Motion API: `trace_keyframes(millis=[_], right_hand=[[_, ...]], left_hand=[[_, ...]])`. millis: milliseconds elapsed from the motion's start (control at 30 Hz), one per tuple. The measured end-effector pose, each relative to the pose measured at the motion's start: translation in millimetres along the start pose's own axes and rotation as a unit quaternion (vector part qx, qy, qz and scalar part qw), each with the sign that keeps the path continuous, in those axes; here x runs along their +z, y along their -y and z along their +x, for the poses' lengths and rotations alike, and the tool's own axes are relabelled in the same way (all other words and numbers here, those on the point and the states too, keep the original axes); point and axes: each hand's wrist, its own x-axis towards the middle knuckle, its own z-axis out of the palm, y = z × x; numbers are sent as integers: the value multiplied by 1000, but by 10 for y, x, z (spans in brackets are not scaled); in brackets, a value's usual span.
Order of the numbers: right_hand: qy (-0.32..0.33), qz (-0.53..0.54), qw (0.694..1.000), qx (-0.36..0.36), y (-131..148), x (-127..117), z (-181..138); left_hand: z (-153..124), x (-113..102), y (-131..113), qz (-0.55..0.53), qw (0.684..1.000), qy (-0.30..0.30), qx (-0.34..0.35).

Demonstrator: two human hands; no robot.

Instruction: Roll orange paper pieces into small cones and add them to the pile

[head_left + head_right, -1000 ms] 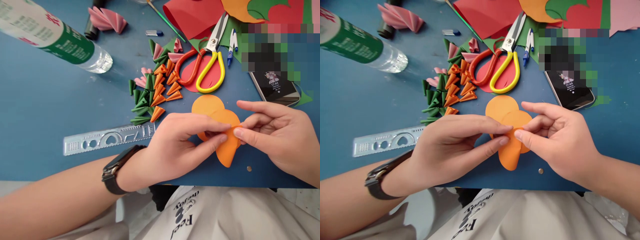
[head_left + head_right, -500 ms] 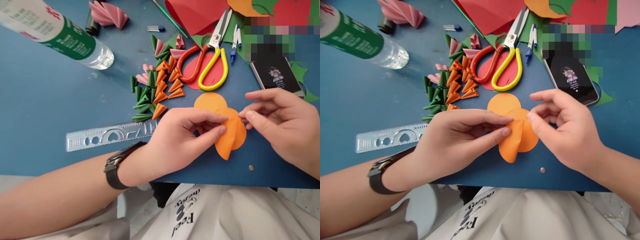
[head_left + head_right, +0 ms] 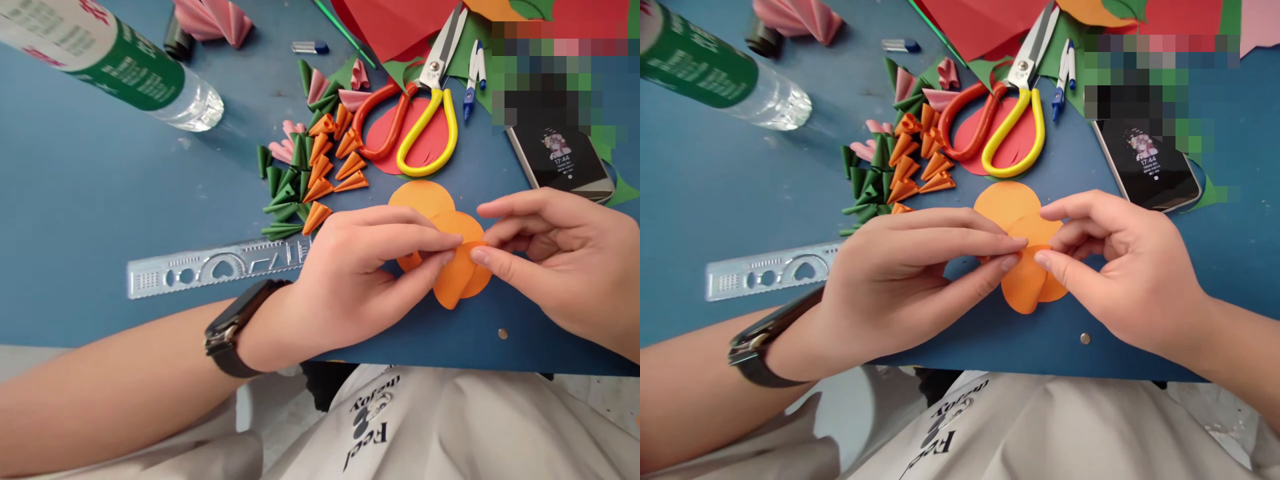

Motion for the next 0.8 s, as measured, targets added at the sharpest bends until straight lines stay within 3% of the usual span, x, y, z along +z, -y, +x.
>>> trace_keyframes(millis=[100, 200, 333, 533, 800], right_hand=[[0, -43, 999, -16, -43, -12, 1], [-2, -143, 985, -98, -100, -26, 56], [25, -274, 928, -250, -156, -41, 170], [41, -374, 863, -337, -268, -48, 268], [28, -424, 766, -482, -317, -57, 280]], left_hand=[[4, 28, 6, 14, 1000, -1, 1], [7, 120, 32, 41, 997, -40, -59], [14, 222, 67, 42, 994, -29, -93], [13, 245, 71, 68, 993, -25, -90], [8, 237, 38, 117, 992, -3, -50]])
